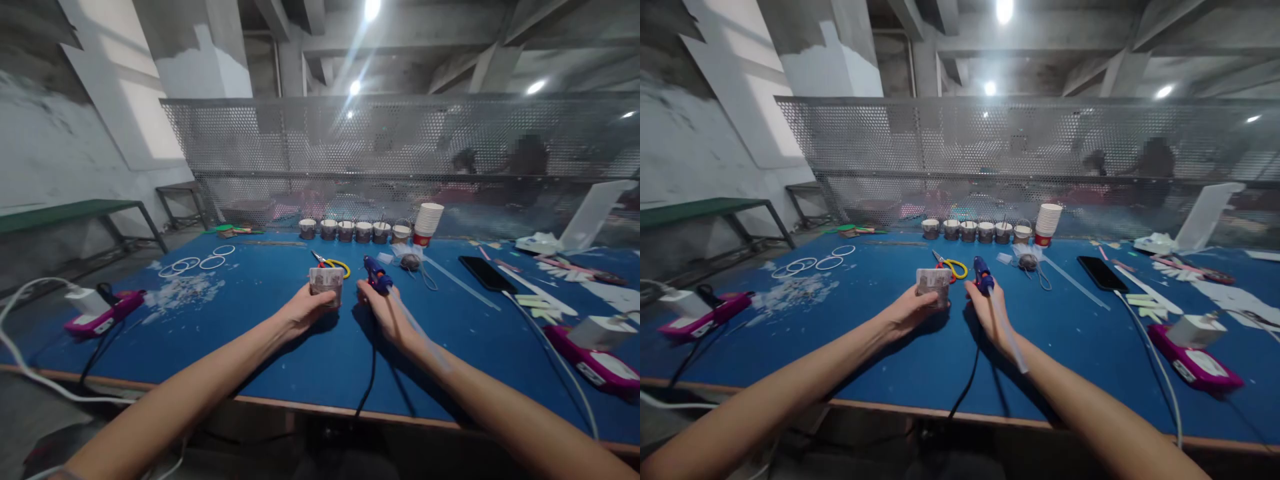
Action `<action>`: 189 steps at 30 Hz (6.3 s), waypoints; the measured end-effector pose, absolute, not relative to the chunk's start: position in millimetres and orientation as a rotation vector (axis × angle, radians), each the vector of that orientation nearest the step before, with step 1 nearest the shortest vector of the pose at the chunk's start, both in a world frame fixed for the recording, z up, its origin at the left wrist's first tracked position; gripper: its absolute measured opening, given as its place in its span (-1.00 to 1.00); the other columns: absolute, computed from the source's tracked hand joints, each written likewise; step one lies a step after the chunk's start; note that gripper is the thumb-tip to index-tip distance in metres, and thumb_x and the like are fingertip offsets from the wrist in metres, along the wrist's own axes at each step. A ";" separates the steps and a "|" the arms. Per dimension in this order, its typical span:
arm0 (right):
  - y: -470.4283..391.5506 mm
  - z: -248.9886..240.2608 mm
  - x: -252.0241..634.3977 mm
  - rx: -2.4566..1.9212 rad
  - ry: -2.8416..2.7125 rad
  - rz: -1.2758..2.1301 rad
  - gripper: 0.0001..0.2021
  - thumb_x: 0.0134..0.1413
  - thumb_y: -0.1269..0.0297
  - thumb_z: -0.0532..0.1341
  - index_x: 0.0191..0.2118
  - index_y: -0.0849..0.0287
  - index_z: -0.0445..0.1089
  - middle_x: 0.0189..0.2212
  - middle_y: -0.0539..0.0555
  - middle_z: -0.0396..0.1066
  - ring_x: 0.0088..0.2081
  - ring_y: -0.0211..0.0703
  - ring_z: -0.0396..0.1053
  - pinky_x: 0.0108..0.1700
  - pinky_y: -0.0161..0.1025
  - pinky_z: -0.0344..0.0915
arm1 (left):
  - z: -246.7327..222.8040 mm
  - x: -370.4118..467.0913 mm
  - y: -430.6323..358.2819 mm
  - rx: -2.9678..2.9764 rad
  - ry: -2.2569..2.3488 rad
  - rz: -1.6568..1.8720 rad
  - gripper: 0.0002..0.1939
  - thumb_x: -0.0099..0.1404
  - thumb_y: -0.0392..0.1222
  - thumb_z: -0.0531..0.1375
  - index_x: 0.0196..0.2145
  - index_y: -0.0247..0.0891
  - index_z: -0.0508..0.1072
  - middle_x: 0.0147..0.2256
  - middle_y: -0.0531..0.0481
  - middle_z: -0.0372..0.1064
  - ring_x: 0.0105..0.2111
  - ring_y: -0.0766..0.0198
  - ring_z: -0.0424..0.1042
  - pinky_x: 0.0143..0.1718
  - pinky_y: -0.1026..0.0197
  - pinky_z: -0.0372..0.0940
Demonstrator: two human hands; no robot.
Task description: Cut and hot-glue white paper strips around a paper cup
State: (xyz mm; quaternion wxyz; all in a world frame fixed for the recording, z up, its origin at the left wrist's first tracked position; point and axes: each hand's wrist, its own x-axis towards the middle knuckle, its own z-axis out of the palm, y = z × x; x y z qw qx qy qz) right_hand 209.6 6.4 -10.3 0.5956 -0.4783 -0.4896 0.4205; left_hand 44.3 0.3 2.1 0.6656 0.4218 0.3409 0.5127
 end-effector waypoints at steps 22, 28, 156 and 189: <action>-10.3 -6.3 193.4 -1.158 -1.170 0.939 -0.74 -0.12 0.05 0.25 -0.42 0.14 0.32 -0.60 -0.04 0.31 -0.56 -0.19 0.26 -0.45 -0.26 0.21 | 7.9 20.7 -26.9 0.714 0.641 1.175 -0.58 -0.04 -0.47 0.20 -0.16 -0.31 0.43 -0.23 -0.12 0.53 -0.21 0.14 0.52 0.01 0.04 0.29; -1.5 9.8 191.4 -1.144 -1.200 0.918 -0.74 -0.14 0.03 0.26 -0.49 0.10 0.29 -0.65 -0.04 0.26 -0.58 -0.18 0.22 -0.46 -0.24 0.22 | 6.8 2.7 -16.3 0.817 0.596 1.126 -0.48 -0.10 -0.49 0.13 -0.12 -0.30 0.42 -0.15 -0.14 0.51 -0.14 0.10 0.49 0.00 0.00 0.28; -2.9 -34.8 150.2 -0.994 -1.377 0.869 -0.84 -0.05 0.18 0.26 -0.39 0.16 0.36 -0.53 -0.04 0.38 -0.50 -0.22 0.29 -0.37 -0.28 0.27 | -6.3 14.8 -3.1 0.714 0.812 1.377 -0.61 -0.05 -0.33 0.36 -0.19 -0.27 0.49 -0.20 -0.07 0.54 -0.17 0.13 0.50 -0.01 0.11 0.32; 28.2 -11.5 191.0 -1.068 -1.029 0.930 -0.72 -0.23 0.05 0.31 -0.43 0.10 0.32 -0.67 -0.10 0.32 -0.62 -0.23 0.29 -0.54 -0.29 0.21 | -7.8 -48.4 -47.8 2.080 1.755 1.019 -0.51 0.20 -0.25 0.10 0.11 -0.30 0.27 0.14 -0.26 0.27 0.16 0.02 0.24 0.19 -0.07 0.12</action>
